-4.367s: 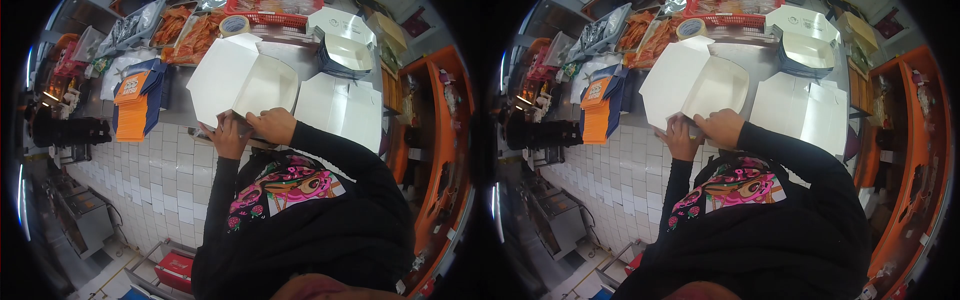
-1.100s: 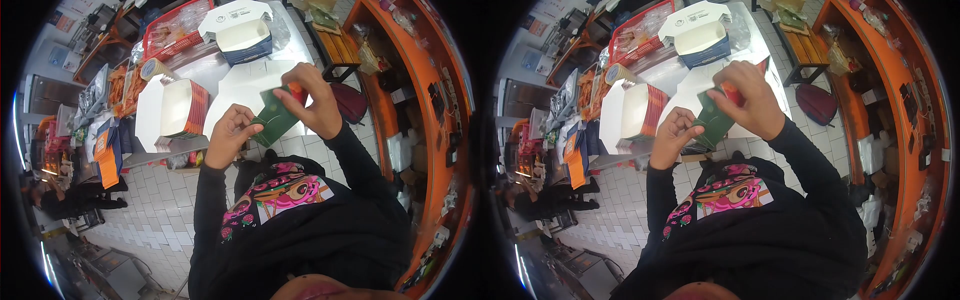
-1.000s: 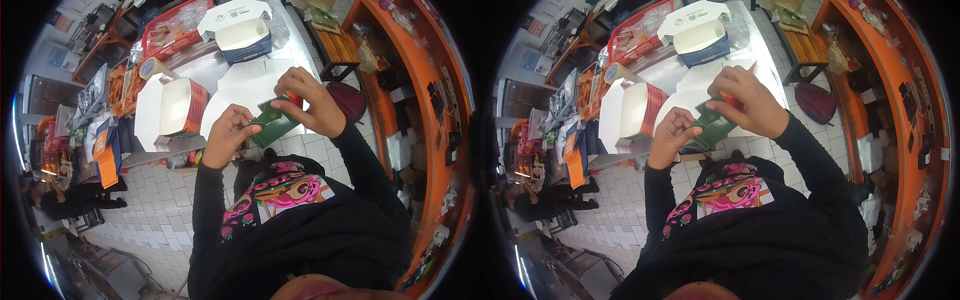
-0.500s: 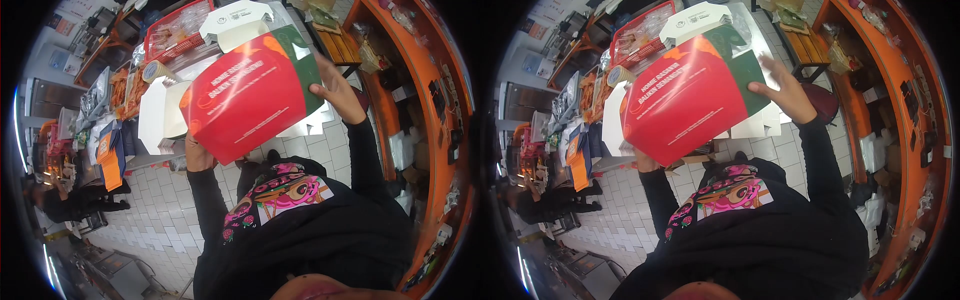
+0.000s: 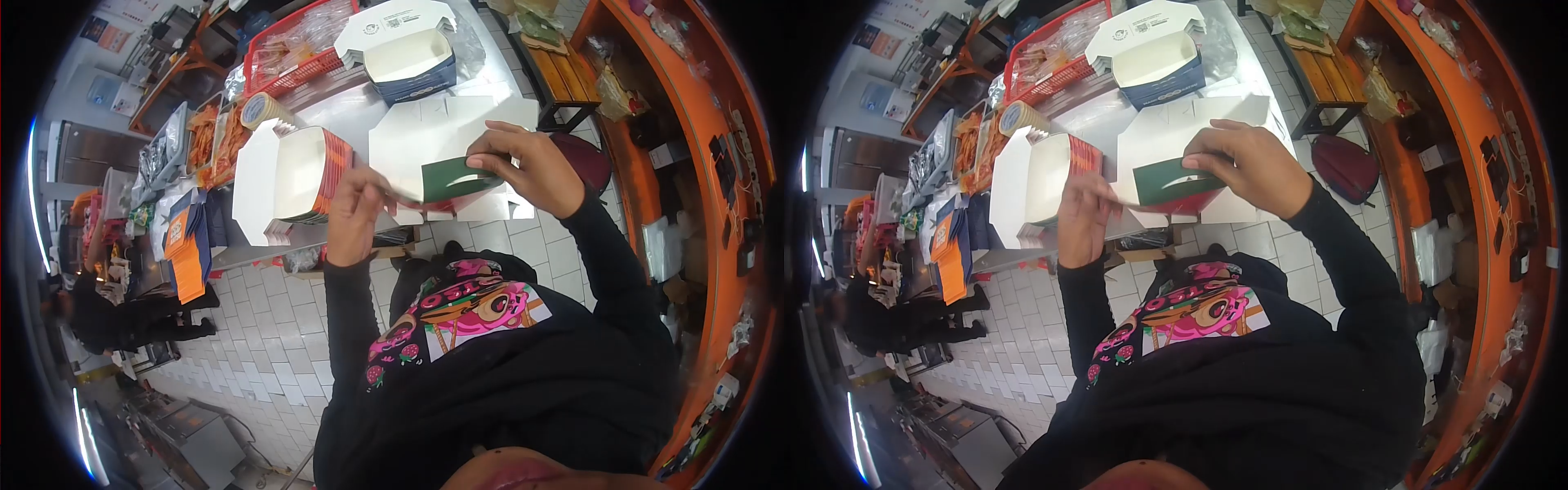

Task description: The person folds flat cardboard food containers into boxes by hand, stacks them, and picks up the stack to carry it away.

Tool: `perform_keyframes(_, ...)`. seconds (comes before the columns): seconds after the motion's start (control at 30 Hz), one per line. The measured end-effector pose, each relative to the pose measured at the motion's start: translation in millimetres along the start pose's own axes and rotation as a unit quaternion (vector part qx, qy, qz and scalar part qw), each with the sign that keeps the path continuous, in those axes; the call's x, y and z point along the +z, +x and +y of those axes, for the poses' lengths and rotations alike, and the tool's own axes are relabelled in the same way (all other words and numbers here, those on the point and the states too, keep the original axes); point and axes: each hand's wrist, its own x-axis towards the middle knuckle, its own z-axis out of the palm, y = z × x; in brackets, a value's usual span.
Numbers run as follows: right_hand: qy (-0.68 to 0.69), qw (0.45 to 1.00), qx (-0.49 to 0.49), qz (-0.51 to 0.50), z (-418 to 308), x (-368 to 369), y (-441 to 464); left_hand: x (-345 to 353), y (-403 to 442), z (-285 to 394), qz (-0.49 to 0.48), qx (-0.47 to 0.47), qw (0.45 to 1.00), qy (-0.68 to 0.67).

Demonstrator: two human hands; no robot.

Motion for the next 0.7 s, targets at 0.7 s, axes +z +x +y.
perform_keyframes(0.7, -0.039, 0.979, -0.130, -0.153, -15, -15, 7, 29, -17, 26, -0.049, 0.010, 0.923, 0.381)
